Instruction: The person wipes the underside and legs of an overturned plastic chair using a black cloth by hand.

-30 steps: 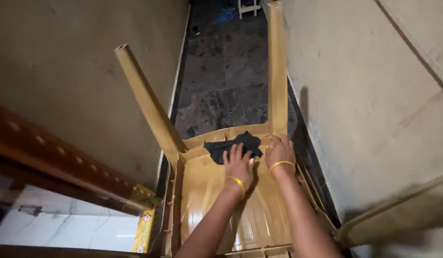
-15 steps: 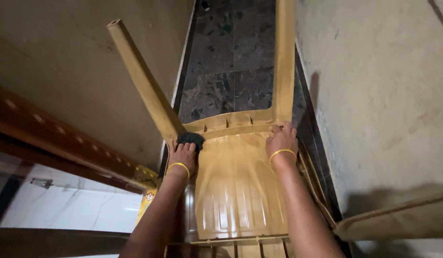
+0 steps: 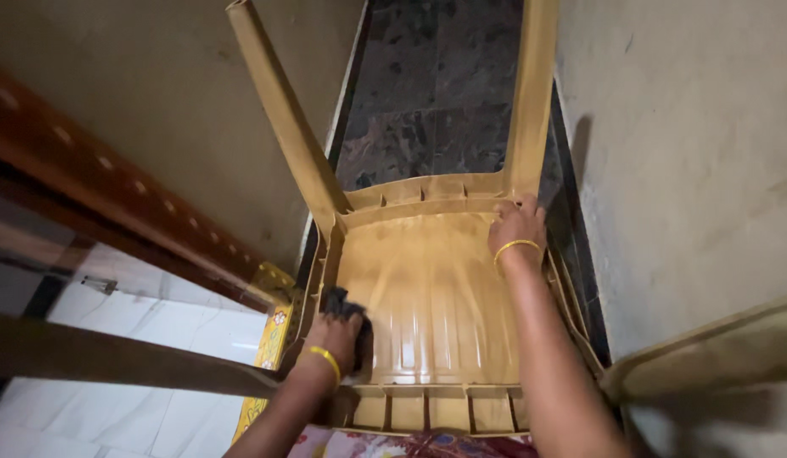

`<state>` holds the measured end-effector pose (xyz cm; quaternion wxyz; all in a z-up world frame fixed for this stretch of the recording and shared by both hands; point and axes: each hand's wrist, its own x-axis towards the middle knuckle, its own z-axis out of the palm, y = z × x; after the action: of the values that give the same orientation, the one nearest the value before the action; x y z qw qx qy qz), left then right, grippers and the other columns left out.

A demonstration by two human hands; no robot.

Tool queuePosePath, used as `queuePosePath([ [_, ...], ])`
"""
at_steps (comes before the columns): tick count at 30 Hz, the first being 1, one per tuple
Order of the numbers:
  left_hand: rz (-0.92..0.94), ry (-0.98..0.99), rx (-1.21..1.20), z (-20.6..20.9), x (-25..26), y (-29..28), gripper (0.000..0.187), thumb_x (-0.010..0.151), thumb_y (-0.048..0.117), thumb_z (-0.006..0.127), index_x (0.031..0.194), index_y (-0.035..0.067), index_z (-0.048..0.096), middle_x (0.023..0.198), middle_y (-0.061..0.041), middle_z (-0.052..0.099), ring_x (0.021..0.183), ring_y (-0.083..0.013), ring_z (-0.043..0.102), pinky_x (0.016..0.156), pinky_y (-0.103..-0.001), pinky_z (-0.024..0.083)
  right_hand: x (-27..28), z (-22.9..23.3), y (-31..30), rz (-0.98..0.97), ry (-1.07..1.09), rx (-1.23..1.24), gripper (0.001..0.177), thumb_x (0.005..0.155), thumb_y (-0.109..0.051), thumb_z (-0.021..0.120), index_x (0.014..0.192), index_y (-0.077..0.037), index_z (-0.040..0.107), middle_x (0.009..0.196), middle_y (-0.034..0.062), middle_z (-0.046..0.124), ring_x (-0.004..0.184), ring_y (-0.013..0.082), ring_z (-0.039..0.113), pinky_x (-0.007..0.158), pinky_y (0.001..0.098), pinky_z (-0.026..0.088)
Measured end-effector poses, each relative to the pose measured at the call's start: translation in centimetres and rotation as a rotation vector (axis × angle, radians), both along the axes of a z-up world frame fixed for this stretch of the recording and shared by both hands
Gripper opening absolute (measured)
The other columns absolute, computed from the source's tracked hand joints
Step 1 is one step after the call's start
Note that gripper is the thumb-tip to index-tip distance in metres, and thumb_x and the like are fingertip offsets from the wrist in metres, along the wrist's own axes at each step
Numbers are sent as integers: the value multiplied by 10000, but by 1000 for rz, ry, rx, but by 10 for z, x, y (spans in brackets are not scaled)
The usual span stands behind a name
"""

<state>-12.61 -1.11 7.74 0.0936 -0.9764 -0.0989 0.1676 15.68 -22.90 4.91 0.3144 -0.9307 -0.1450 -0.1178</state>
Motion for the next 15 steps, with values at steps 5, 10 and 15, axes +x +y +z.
queuePosePath([
  [5,291,193,-358,16,-40,-10,473,856,287,768,1262,121,592,1133,-131,720,1088,-285,682,954,-388,532,-1,-1,1,-18,32,-21,245,835,-151,692,1071,-163,758,1360,105,549,1225,361,525,983,482,473],
  [10,550,-591,-1351,-51,-34,53,364,858,147,762,1194,42,671,1073,-72,756,1001,-157,695,907,-309,548,-1,-9,-2,-39,-14,7,219,875,-169,655,1066,-168,762,1344,118,568,1217,362,536,1006,478,467],
  [15,365,-1077,-1247,5,13,116,126,1015,82,716,1055,-31,677,961,-85,700,888,-152,624,812,-294,509,1,-11,2,-34,-39,31,212,855,-138,658,1041,-164,757,1342,108,573,1215,359,538,1019,452,476],
])
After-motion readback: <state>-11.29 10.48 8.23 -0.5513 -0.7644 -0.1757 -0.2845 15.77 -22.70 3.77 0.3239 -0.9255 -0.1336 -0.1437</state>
